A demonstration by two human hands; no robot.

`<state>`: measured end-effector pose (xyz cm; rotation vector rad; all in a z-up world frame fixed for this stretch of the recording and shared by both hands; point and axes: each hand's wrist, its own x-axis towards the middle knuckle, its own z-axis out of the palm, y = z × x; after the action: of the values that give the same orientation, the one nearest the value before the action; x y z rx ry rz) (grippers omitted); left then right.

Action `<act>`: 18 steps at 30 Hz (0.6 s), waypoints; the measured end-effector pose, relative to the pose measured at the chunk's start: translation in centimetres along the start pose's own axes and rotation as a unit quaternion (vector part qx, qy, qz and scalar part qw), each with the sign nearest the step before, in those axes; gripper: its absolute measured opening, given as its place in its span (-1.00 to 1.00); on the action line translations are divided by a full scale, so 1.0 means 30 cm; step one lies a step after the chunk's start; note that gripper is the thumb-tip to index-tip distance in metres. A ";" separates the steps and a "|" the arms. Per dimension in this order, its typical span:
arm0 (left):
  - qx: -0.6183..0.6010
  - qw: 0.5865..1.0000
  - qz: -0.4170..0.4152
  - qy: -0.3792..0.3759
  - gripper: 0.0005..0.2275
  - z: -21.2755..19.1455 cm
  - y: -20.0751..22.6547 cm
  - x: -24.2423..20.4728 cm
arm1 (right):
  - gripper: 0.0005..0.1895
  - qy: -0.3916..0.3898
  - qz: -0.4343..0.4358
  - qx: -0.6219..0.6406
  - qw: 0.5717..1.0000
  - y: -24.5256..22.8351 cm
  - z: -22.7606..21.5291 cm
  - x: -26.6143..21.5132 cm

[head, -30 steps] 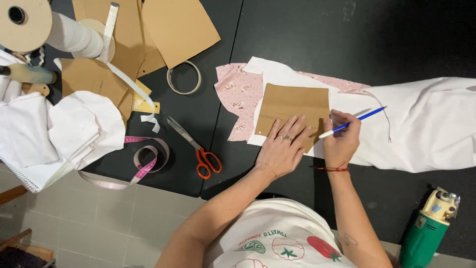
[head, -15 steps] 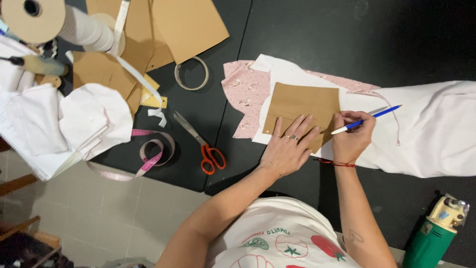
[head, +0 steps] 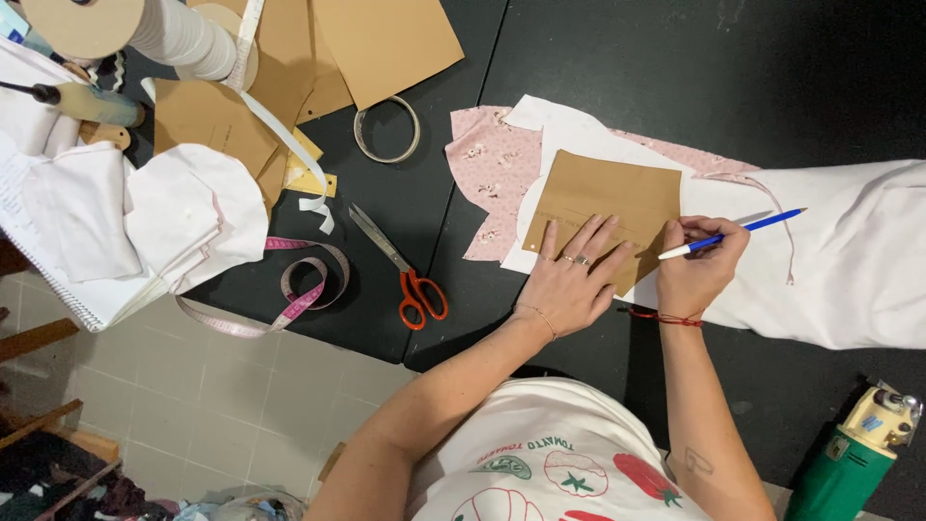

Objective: The person traces a pattern onto white fabric using a pen and then cuts the fabric with an electric rotary cutter. They repeat this process with a pink patterned fabric, tracing and cutting shapes. The person also folds and aligns the fabric pieces on the table.

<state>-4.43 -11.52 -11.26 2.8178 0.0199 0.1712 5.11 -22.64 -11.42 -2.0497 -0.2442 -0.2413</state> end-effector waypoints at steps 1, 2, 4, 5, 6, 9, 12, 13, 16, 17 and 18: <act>-0.001 1.000 0.001 0.001 -0.58 0.004 0.000 0.000 | -0.69 0.001 0.000 -0.001 1.000 0.006 0.000 0.000; 0.002 1.000 -0.004 0.003 -0.56 0.007 0.000 -0.001 | -0.69 0.001 -0.001 0.000 1.000 0.011 0.001 -0.001; 0.004 1.000 -0.009 0.006 -0.55 0.016 0.000 -0.003 | -0.69 0.000 -0.003 0.002 1.000 0.015 -0.001 0.003; 0.000 1.000 -0.010 0.011 -0.56 0.021 -0.002 -0.004 | -0.71 0.004 -0.033 -0.017 0.999 0.014 -0.004 0.006; -0.005 1.000 -0.011 0.016 -0.57 0.027 -0.004 -0.005 | -0.71 0.007 -0.063 -0.034 0.997 0.013 -0.004 0.011; 0.022 0.999 -0.010 -0.028 -0.58 -0.044 -0.003 0.004 | -0.60 -0.076 -0.098 0.012 0.992 -0.126 -0.049 0.038; -0.012 0.999 -0.017 0.049 -0.57 0.039 -0.004 0.001 | -0.72 -0.185 0.004 0.075 0.980 -0.131 -0.018 0.065; -0.013 0.999 -0.016 0.048 -0.57 0.021 0.004 -0.001 | -0.72 -0.185 0.005 0.074 0.980 -0.165 0.000 0.070; -0.044 0.995 -0.022 0.081 -0.70 0.015 0.003 0.003 | -0.81 -0.378 0.038 0.053 0.924 -0.226 0.075 0.095; -0.046 0.995 -0.024 0.083 -0.70 0.049 0.001 -0.002 | -0.83 -0.424 0.043 0.066 0.902 -0.214 0.101 0.097; -0.047 0.995 -0.027 0.084 -0.70 0.083 0.000 -0.011 | -0.84 -0.471 0.049 0.078 0.877 -0.203 0.129 0.096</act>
<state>-4.46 -12.32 -13.65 2.6976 0.1229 0.3853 6.47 -16.21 -7.32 -1.8598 -0.7201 0.8468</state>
